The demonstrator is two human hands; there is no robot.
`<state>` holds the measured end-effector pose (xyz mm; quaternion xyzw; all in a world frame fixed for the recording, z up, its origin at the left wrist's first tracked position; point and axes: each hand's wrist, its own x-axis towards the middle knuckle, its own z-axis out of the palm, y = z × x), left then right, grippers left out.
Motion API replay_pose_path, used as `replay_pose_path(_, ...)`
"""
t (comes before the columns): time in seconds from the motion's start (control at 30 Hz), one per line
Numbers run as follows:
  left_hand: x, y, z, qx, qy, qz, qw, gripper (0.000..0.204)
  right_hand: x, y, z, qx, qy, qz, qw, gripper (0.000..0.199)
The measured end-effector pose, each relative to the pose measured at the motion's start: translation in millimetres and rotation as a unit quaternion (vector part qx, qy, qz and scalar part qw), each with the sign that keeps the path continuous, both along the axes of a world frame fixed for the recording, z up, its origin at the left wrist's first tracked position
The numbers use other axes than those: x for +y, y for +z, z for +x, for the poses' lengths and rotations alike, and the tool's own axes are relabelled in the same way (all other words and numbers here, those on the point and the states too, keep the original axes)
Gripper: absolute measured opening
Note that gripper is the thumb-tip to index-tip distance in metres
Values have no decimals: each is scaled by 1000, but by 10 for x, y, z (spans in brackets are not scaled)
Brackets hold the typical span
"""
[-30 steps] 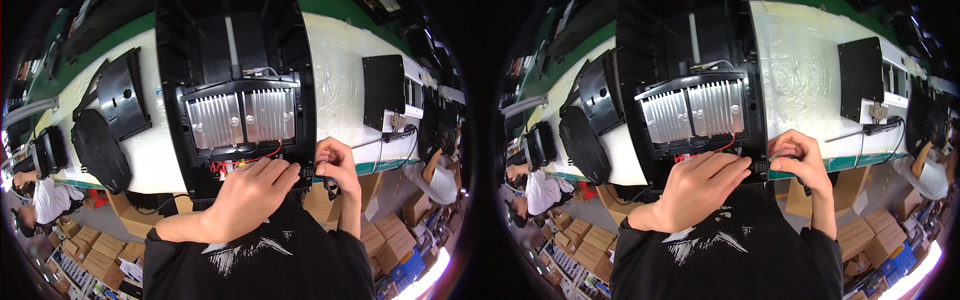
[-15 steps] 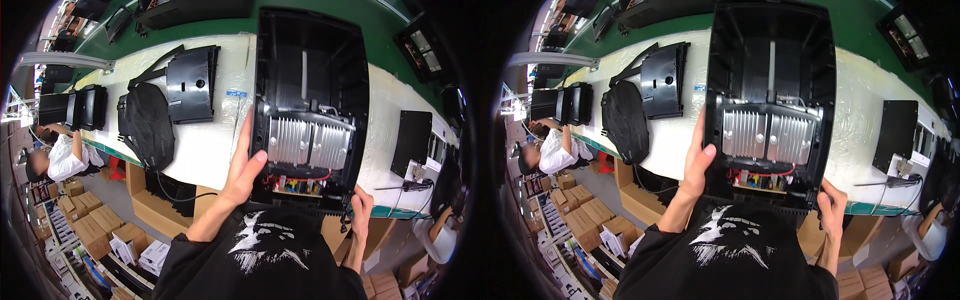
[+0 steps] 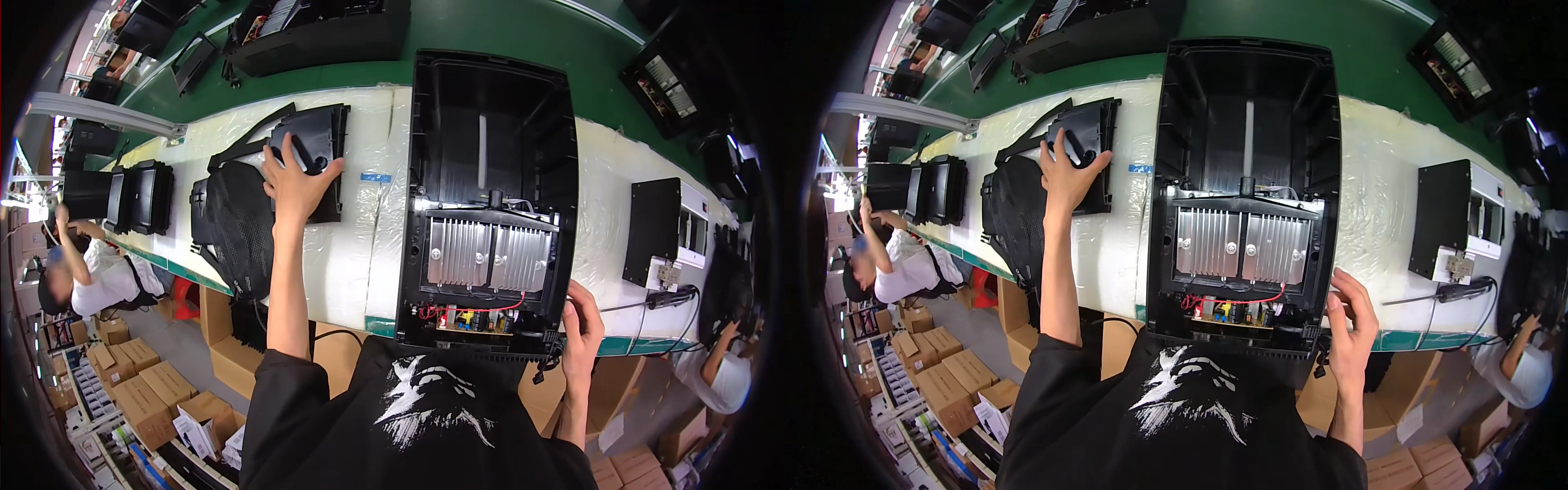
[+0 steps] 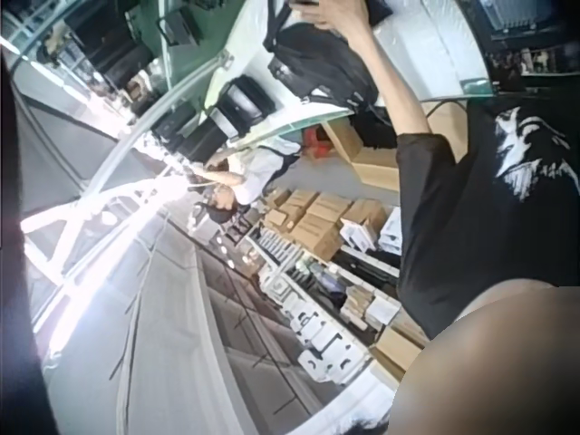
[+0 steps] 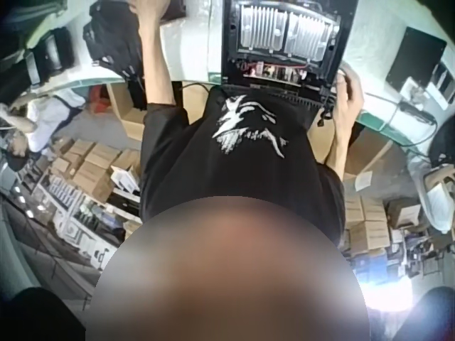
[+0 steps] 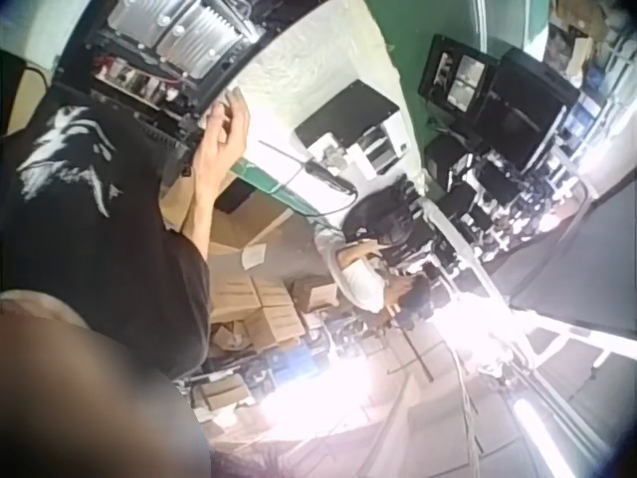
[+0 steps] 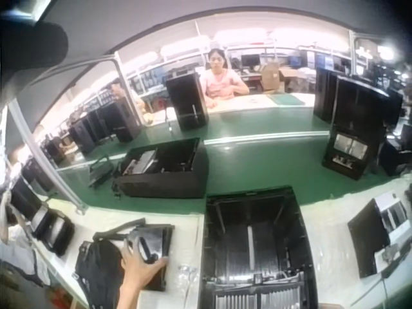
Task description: The person is assembling an electronic device by using an electric screwdriver to fasten screws on the chassis.
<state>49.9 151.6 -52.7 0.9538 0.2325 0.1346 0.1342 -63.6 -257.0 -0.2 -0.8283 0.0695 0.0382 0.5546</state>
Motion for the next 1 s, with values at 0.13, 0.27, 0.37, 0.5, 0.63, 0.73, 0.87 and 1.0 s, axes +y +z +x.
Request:
replay_pose_path(0.13,-41,75,43,-19,19,-51,998,94,-12,100,28,-19,-32,-10,999,21)
replay_pose_path(0.27,-377,606,-81,-160,-56,-129,977,93,60,321,176,-153,21,-69,986,26)
replay_pose_path(0.37,-691,1090,-229,-243,-195,-391,866,92,293,566,287,-261,122,-92,953,45)
replay_pose_path(0.5,-1191,1437,-389,-254,-306,-473,786,114,831,866,428,-322,247,-52,912,70)
replay_pose_path(0.63,-1414,1329,-532,-261,-357,-385,810,119,1008,900,525,-369,229,-97,895,35)
replay_pose_path(0.73,-1350,1145,-564,-287,-350,-367,813,94,795,950,788,-311,149,-103,933,21)
replay_pose_path(0.87,-1271,836,-447,-191,-273,-366,869,53,484,1079,1182,-287,97,-107,947,17)
replay_pose_path(1.0,-1375,491,-350,-185,-249,-335,890,49,433,1050,1370,-324,130,-145,926,19)
